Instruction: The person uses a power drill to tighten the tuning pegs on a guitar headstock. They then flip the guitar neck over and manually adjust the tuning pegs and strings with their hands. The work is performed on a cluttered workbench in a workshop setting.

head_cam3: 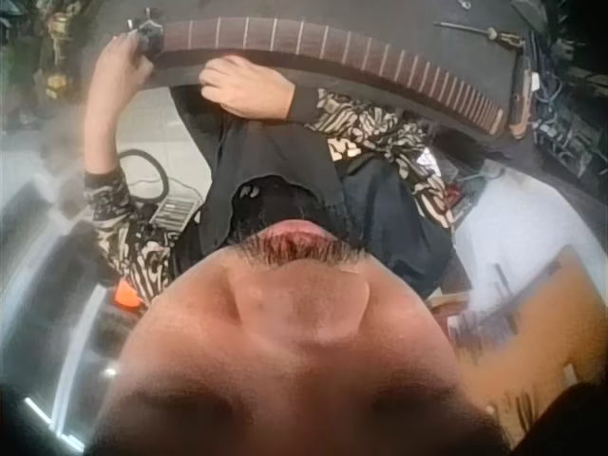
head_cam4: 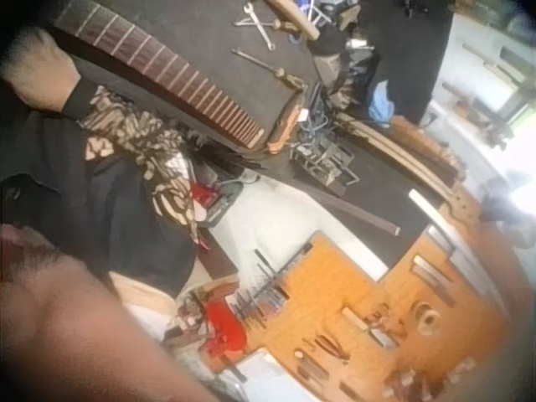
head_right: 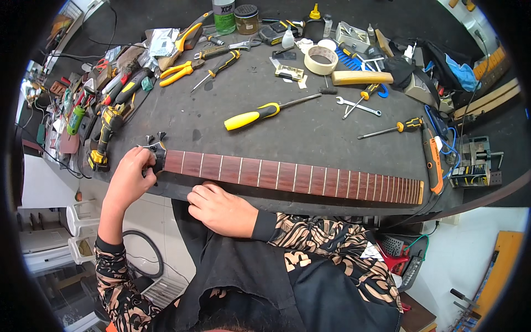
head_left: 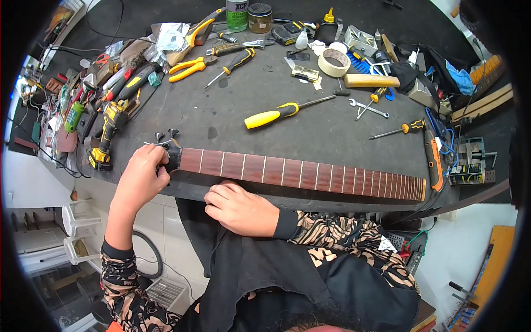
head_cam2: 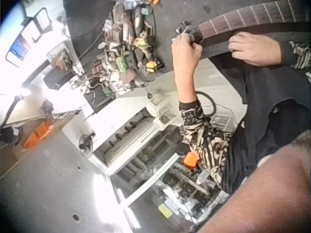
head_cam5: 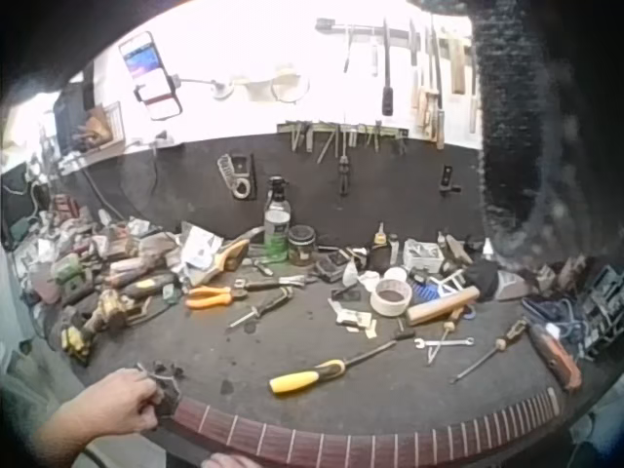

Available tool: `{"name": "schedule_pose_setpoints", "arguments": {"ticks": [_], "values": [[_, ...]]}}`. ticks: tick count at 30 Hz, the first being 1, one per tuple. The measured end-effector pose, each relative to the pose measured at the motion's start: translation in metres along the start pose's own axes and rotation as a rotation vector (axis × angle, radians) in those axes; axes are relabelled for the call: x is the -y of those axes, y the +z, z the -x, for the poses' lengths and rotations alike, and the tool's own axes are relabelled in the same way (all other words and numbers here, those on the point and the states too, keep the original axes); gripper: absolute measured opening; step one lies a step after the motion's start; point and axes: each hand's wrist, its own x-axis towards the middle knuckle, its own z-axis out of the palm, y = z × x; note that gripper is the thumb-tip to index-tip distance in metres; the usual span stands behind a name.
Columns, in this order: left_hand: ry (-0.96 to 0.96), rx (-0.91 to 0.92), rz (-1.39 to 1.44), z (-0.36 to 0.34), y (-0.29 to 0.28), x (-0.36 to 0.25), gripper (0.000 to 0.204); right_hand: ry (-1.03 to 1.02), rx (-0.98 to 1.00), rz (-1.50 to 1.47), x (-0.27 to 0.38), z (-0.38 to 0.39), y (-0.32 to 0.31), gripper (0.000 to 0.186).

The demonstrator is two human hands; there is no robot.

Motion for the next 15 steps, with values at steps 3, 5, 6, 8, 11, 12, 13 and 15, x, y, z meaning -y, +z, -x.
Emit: {"name": "schedule_pose_setpoints", "arguments": {"ticks": [3, 5, 6, 8, 11, 12, 13, 15], "values": [[0.028, 0.026, -0.077, -0.001, -0.007, -0.004, 0.019, 0.008, 0.006, -0.022, 0.000, -0.001, 0.001, 0.024], [0.068, 0.142, -0.032, -0.017, -0.023, 0.001, 0.019, 0.009, 0.005, -0.020, -0.001, -0.001, 0.002, 0.025], [0.090, 0.200, -0.007, -0.031, -0.030, 0.004, 0.019, 0.015, 0.008, -0.020, -0.001, 0.000, 0.002, 0.026], [0.110, 0.143, 0.006, -0.077, -0.042, 0.004, 0.018, 0.014, 0.016, -0.029, -0.002, -0.002, 0.002, 0.027], [0.136, -0.026, 0.091, -0.172, -0.039, -0.008, 0.020, 0.001, 0.009, -0.016, -0.001, -0.003, 0.000, 0.028], [0.184, -0.046, 0.163, -0.210, -0.026, -0.002, 0.022, -0.006, 0.013, -0.020, 0.000, -0.004, 0.000, 0.028], [0.207, -0.125, 0.107, -0.249, -0.005, 0.004, 0.022, -0.014, 0.023, -0.020, -0.001, -0.004, 0.001, 0.028], [0.232, -0.143, -0.082, -0.311, 0.031, -0.011, 0.022, -0.008, 0.007, -0.017, -0.003, -0.003, -0.004, 0.027]]}}
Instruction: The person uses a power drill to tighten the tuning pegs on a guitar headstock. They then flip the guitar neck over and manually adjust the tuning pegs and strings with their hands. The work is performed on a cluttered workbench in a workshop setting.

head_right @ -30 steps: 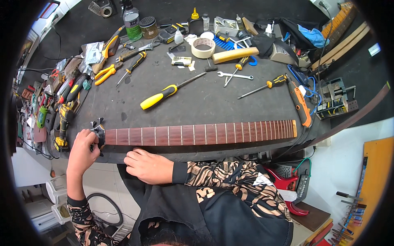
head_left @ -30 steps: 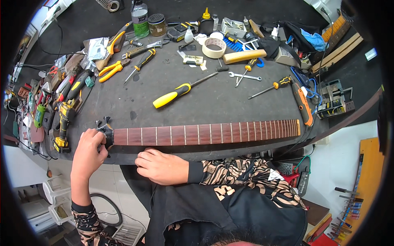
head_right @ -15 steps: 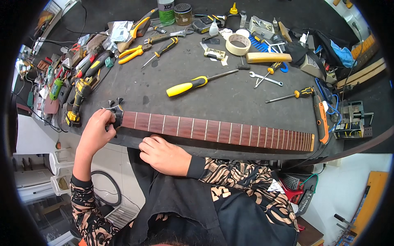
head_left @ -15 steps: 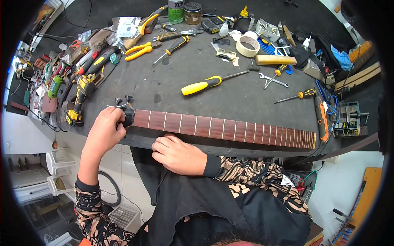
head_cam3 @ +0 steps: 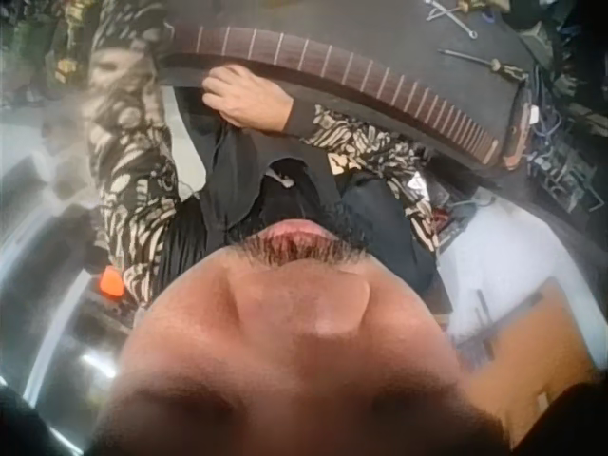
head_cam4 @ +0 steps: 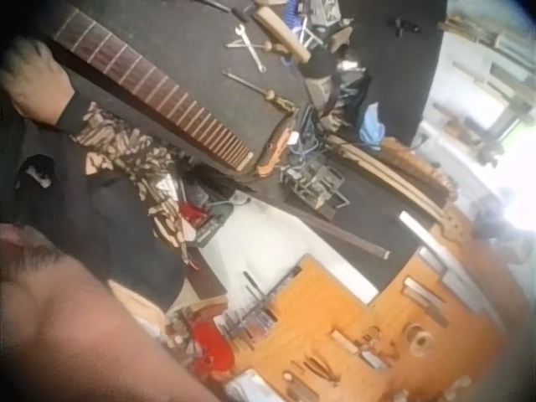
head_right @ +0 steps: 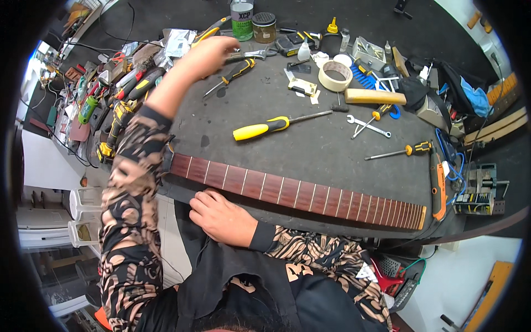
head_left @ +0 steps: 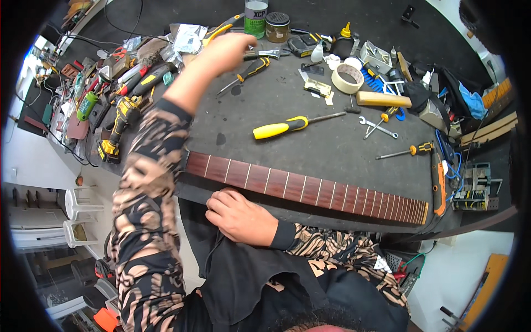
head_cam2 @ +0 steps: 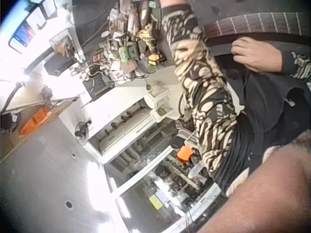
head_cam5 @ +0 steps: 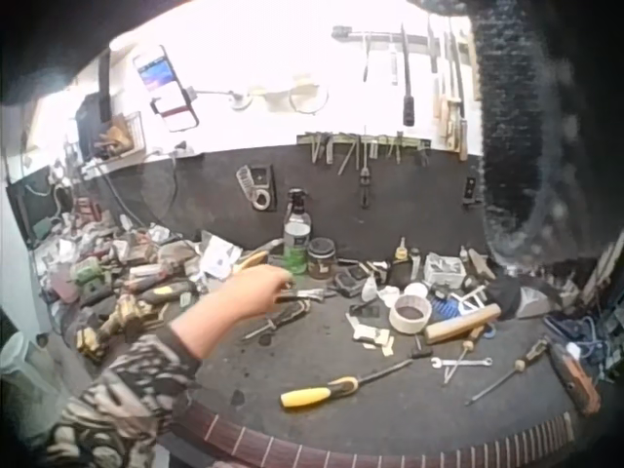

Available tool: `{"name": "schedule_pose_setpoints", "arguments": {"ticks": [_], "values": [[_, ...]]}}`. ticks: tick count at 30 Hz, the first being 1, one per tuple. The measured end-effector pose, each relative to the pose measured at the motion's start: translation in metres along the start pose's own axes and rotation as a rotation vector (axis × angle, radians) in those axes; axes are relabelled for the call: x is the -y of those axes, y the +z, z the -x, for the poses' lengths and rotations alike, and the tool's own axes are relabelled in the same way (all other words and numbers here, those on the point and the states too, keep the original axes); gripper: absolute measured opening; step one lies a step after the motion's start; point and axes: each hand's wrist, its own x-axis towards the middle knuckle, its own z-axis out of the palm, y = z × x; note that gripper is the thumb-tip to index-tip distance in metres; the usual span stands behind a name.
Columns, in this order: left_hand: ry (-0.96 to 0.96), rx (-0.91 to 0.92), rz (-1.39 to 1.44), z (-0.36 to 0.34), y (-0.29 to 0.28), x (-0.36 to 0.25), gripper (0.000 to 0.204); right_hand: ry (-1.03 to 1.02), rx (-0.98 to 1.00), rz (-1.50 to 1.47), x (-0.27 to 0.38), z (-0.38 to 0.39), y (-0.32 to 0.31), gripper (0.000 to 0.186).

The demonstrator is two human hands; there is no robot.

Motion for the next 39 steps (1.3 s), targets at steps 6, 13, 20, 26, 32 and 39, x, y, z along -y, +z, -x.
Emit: {"name": "schedule_pose_setpoints", "arguments": {"ticks": [6, 13, 20, 26, 32, 39], "values": [[-0.010, 0.282, -0.462, -0.060, 0.034, -0.010, 0.027, -0.007, -0.102, -0.090, -0.004, 0.006, 0.007, 0.015], [-0.010, 0.158, -0.300, -0.058, 0.010, 0.018, 0.023, -0.013, -0.100, -0.121, -0.003, 0.007, 0.009, 0.014], [-0.280, -0.160, 0.694, 0.055, -0.081, 0.013, 0.047, -0.012, -0.060, -0.170, -0.004, 0.003, 0.005, 0.022], [-0.606, -0.062, 1.070, 0.232, -0.133, -0.021, 0.044, -0.027, -0.009, -0.128, -0.004, -0.001, 0.006, 0.020], [-0.763, 0.166, 0.688, 0.323, -0.140, -0.033, 0.040, 0.040, 0.105, -0.160, 0.010, -0.025, -0.019, 0.020], [-0.581, 0.257, 0.254, 0.349, -0.136, -0.042, 0.041, 0.009, 0.023, 0.149, 0.009, -0.063, -0.051, 0.032]]}}
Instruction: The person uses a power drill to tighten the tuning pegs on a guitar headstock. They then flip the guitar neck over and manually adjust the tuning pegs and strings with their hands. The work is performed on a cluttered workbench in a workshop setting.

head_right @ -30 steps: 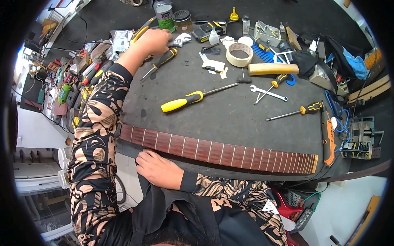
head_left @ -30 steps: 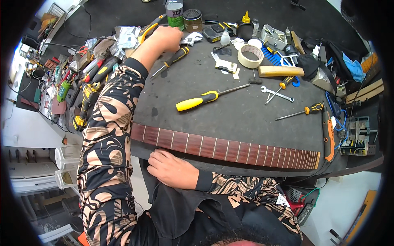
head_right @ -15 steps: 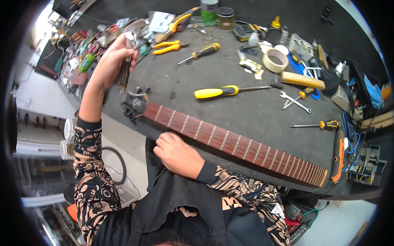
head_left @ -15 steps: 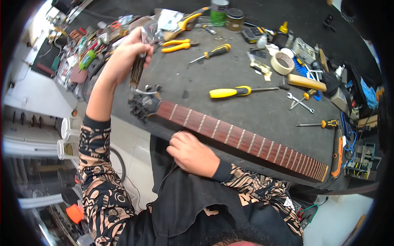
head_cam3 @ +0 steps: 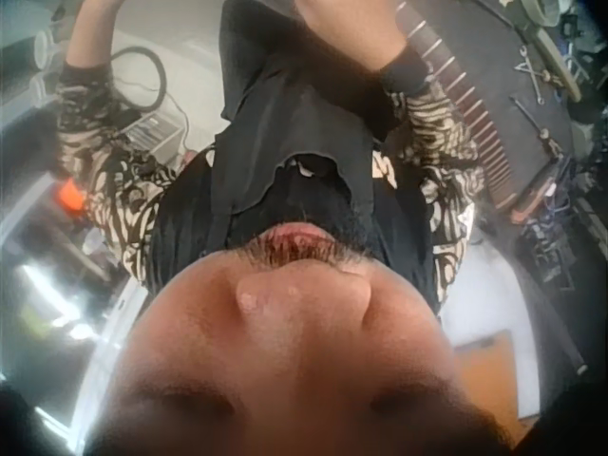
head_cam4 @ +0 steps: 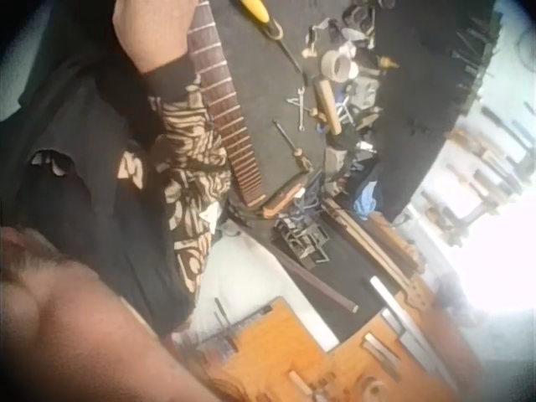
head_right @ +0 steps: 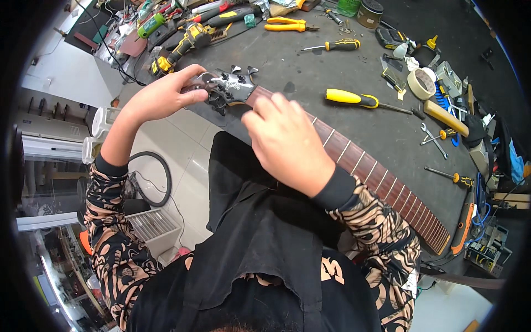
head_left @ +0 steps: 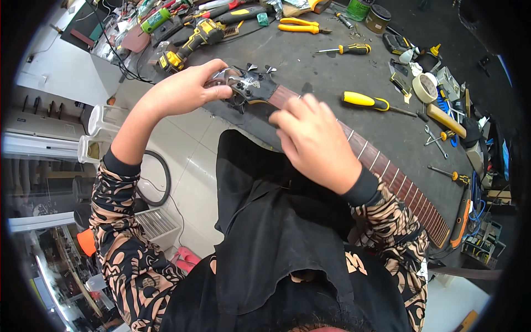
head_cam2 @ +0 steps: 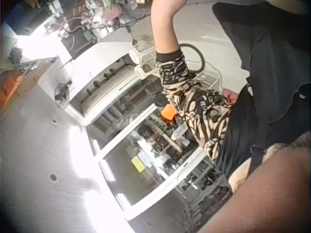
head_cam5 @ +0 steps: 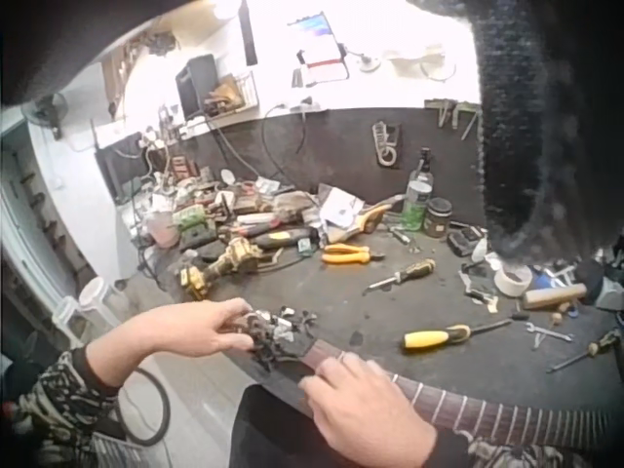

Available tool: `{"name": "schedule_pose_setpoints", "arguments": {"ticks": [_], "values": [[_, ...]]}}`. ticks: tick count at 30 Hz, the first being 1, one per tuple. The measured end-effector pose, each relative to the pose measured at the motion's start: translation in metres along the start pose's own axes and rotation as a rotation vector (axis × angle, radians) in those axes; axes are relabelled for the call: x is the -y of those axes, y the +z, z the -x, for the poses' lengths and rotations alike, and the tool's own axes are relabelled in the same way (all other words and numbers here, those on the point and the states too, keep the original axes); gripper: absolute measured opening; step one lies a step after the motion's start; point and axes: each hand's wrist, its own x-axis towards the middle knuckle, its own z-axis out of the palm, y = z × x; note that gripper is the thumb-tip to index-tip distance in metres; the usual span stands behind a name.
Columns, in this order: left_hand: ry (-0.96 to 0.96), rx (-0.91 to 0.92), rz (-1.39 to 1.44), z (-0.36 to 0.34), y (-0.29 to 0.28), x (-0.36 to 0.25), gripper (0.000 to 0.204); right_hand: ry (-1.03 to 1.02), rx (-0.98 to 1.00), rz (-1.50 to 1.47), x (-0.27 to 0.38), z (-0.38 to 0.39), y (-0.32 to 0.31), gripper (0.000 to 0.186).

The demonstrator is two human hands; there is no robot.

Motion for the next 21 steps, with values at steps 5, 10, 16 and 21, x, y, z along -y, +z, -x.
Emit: {"name": "schedule_pose_setpoints", "arguments": {"ticks": [5, 10, 16, 21], "values": [[0.035, 0.026, -0.156, -0.008, 0.001, -0.012, 0.038, 0.138, -0.001, 0.244, -0.024, -0.008, 0.021, 0.066], [0.050, -0.006, -0.526, -0.018, 0.007, -0.029, 0.036, 0.173, 0.056, 0.412, -0.027, 0.004, 0.041, 0.071], [0.084, 0.075, -0.744, -0.035, 0.008, -0.045, 0.040, 0.181, 0.014, 0.392, -0.030, 0.007, 0.044, 0.081], [0.084, 0.080, -0.817, -0.038, 0.010, -0.054, 0.041, 0.175, 0.032, 0.436, -0.030, 0.007, 0.043, 0.068]]}}
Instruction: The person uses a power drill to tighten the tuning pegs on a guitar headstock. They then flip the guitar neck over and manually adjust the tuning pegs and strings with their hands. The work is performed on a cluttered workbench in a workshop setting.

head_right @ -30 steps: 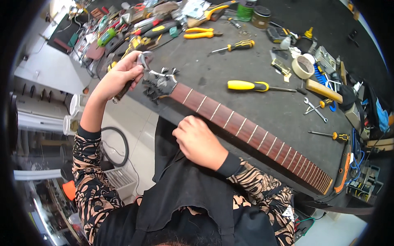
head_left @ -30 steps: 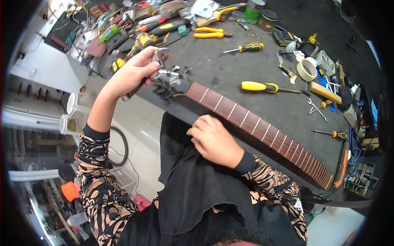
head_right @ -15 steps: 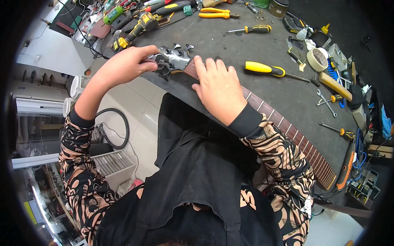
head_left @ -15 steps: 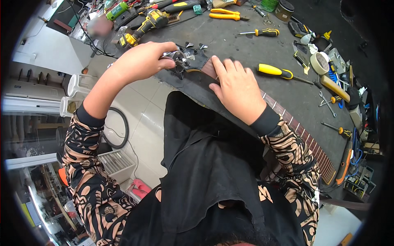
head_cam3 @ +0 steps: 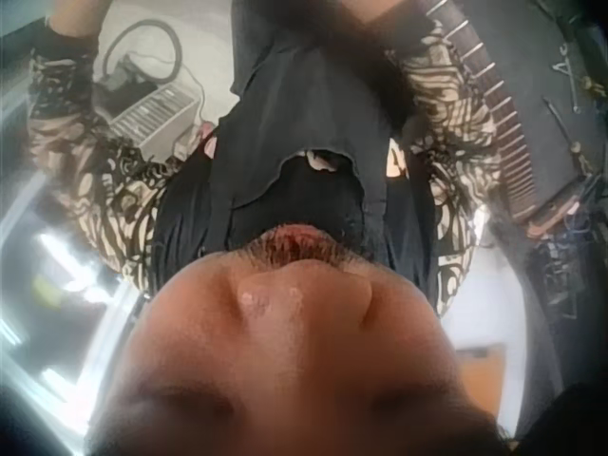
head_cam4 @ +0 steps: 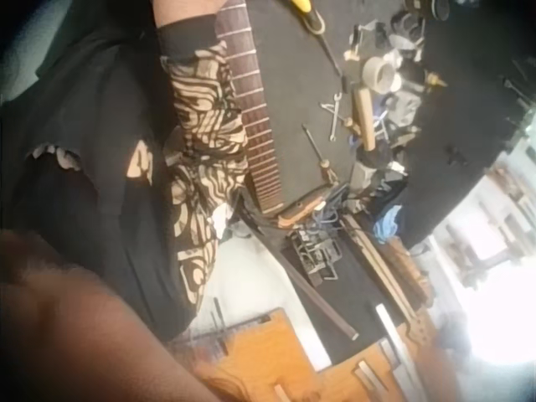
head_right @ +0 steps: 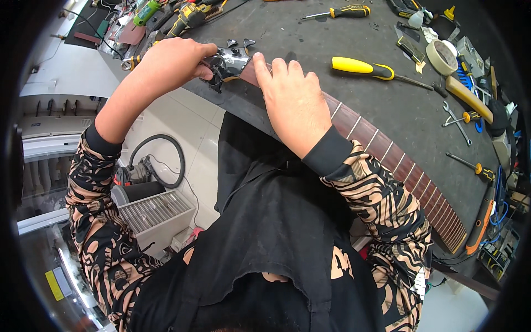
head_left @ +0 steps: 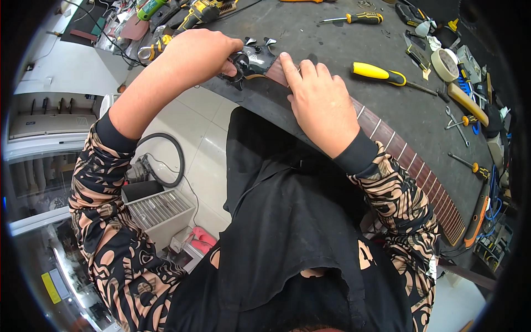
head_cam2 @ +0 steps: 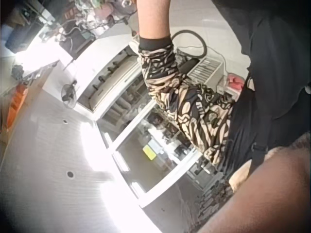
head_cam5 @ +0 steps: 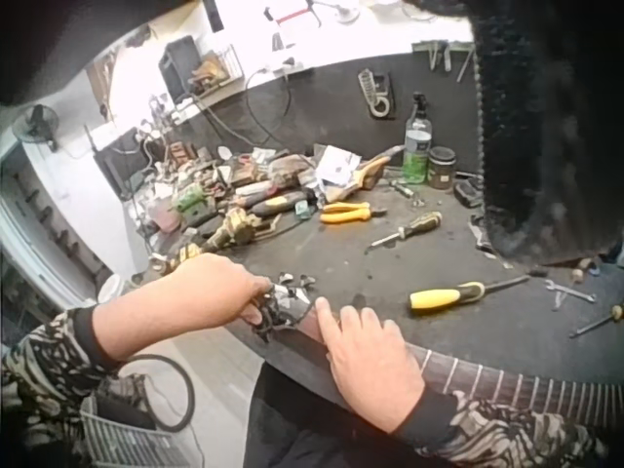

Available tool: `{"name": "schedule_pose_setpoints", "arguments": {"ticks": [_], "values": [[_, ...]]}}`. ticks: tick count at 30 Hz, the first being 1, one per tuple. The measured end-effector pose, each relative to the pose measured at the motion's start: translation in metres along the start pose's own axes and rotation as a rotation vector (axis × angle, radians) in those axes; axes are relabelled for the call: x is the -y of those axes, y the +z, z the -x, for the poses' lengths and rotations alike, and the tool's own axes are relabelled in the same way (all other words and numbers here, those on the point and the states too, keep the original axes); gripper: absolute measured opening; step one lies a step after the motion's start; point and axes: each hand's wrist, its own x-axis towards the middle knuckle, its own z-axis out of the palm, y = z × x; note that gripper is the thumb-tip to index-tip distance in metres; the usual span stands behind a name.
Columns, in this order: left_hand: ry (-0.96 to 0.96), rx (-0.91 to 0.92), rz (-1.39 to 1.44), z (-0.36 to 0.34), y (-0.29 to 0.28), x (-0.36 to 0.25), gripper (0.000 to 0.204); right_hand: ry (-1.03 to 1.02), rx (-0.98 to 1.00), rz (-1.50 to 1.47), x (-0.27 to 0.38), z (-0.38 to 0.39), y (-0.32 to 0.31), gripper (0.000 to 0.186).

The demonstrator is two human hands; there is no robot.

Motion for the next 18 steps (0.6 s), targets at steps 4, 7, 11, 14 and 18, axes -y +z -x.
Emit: {"name": "schedule_pose_setpoints", "arguments": {"ticks": [4, 7, 11, 14, 18], "values": [[-0.005, 0.015, 0.017, -0.0002, 0.0030, 0.0017, 0.041, 0.003, 0.007, -0.003, -0.0001, -0.0004, 0.0001, 0.069], [-0.014, 0.036, 0.032, -0.0029, 0.0016, 0.0001, 0.043, 0.004, 0.014, 0.006, -0.0004, -0.0002, 0.0007, 0.069], [-0.008, 0.034, 0.052, -0.0019, -0.0004, -0.0007, 0.036, 0.004, -0.003, 0.011, -0.0009, 0.0004, 0.0035, 0.069], [-0.032, 0.079, 0.087, 0.0006, -0.0029, -0.0021, 0.029, 0.012, -0.020, -0.007, -0.0005, 0.0009, 0.0062, 0.075], [-0.024, 0.110, 0.097, -0.0030, 0.0056, 0.0057, 0.028, 0.017, -0.028, -0.004, -0.0009, 0.0016, 0.0074, 0.076]]}}
